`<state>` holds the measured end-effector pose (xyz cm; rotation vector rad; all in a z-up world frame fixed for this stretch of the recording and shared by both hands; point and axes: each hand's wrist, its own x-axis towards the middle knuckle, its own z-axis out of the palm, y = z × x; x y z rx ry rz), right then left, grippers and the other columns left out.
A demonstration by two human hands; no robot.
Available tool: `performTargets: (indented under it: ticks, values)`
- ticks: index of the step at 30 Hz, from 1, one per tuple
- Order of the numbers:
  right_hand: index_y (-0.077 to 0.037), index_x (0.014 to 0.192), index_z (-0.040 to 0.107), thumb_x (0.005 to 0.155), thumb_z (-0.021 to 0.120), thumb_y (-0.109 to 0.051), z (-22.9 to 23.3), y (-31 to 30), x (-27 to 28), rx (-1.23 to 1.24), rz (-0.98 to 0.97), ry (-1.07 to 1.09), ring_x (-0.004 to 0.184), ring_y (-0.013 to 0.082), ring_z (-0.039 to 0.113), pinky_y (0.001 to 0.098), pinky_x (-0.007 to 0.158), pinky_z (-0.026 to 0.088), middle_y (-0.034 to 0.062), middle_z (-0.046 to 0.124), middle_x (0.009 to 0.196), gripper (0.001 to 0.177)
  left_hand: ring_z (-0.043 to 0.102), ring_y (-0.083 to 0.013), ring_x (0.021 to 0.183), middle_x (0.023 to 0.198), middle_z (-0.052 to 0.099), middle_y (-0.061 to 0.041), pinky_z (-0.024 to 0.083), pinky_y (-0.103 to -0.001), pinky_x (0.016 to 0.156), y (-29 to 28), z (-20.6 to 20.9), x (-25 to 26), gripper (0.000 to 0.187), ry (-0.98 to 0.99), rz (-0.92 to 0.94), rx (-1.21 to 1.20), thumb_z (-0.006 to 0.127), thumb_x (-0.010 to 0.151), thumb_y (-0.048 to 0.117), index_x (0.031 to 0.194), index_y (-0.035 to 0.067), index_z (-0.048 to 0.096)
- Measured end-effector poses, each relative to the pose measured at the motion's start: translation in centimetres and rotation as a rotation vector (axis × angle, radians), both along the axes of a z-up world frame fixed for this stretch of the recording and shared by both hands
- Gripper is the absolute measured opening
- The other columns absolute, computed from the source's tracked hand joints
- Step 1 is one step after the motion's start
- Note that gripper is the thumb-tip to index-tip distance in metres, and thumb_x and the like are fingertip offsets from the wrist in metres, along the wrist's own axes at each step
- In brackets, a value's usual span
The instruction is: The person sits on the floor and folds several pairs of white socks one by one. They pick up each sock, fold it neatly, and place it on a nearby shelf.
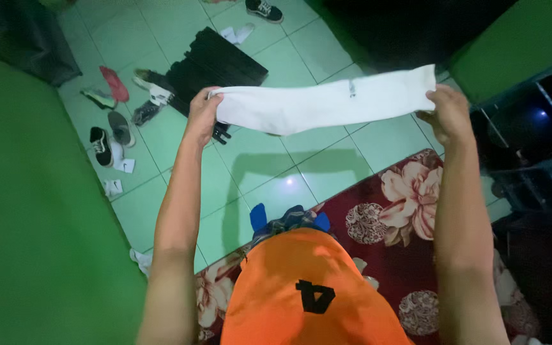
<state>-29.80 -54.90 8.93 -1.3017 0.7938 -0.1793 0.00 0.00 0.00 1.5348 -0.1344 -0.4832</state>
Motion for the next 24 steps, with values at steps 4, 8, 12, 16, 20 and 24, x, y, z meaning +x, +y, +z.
performTargets:
  ticks: [4, 8, 12, 16, 20, 24]
  values:
    - [-0.022, 0.145, 0.040, 0.103, 0.055, -0.007, 1.4, 1.0, 0.7, 0.112, -0.096, 0.017, 0.098, 0.0226, 0.061, 0.0360, 0.084, 0.055, 0.0172, 0.061, 0.122, 0.047, 0.066, -0.0175, 0.094, 0.110, 0.065, -0.007, 0.056, -0.035, 0.073, -4.3, 9.0, -4.3, 0.038, 0.187, 0.113, -0.053, 0.060, 0.099, 0.007, 0.134, 0.021, 0.049]
    - [-0.017, 0.127, 0.047, 0.104, 0.052, -0.006, -1.3, -0.2, 1.5, 0.236, -0.076, -0.031, 0.093, 0.0216, 0.058, 0.0343, 0.080, 0.053, 0.0135, 0.059, 0.114, 0.026, 0.066, -0.0215, 0.094, 0.108, 0.064, -0.010, 0.058, -0.038, 0.074, -6.1, 9.7, -5.0, 0.021, 0.340, 0.124, -0.256, 0.053, 0.104, 0.004, 0.120, 0.017, 0.055]
    - [-0.009, 0.122, 0.057, 0.109, 0.052, -0.010, -4.2, -2.4, 2.2, 0.297, 0.033, -0.142, 0.096, 0.0233, 0.057, 0.0385, 0.088, 0.053, 0.0151, 0.056, 0.116, 0.014, 0.068, -0.0294, 0.102, 0.113, 0.064, -0.017, 0.061, -0.044, 0.088, -5.8, 8.0, -3.5, 0.015, 0.401, 0.034, -0.465, 0.048, 0.104, 0.001, 0.115, 0.001, 0.058]
    - [-0.004, 0.121, 0.063, 0.099, 0.049, -0.015, -2.1, -1.3, 2.3, 0.351, -0.005, -0.147, 0.108, 0.0231, 0.059, 0.0424, 0.101, 0.050, 0.0147, 0.059, 0.123, 0.028, 0.068, -0.0336, 0.099, 0.112, 0.065, -0.024, 0.059, -0.045, 0.092, -5.0, 7.3, -1.7, 0.040, 0.598, 0.023, -0.693, 0.042, 0.086, 0.003, 0.120, -0.009, 0.059]
    - [0.001, 0.125, 0.063, 0.090, 0.046, -0.004, -3.4, -0.6, 1.9, 0.458, 0.015, -0.152, 0.123, 0.0287, 0.057, 0.0518, 0.110, 0.047, 0.0193, 0.059, 0.126, 0.038, 0.063, -0.0382, 0.120, 0.127, 0.059, -0.032, 0.050, -0.046, 0.110, -4.4, 0.8, 0.6, 0.057, 0.642, 0.012, -0.823, 0.039, 0.074, -0.012, 0.130, -0.020, 0.050]
    - [-0.001, 0.088, 0.043, 0.084, 0.047, 0.014, -12.6, -0.2, 0.2, 0.577, -0.012, 0.000, 0.135, 0.0360, 0.065, 0.0524, 0.109, 0.050, 0.0196, 0.062, 0.130, 0.016, 0.056, -0.0437, 0.133, 0.133, 0.055, -0.035, 0.046, -0.053, 0.111, -4.0, -11.4, 0.0, 0.057, 0.847, 0.296, -0.636, 0.033, 0.069, -0.019, 0.125, -0.024, 0.040]
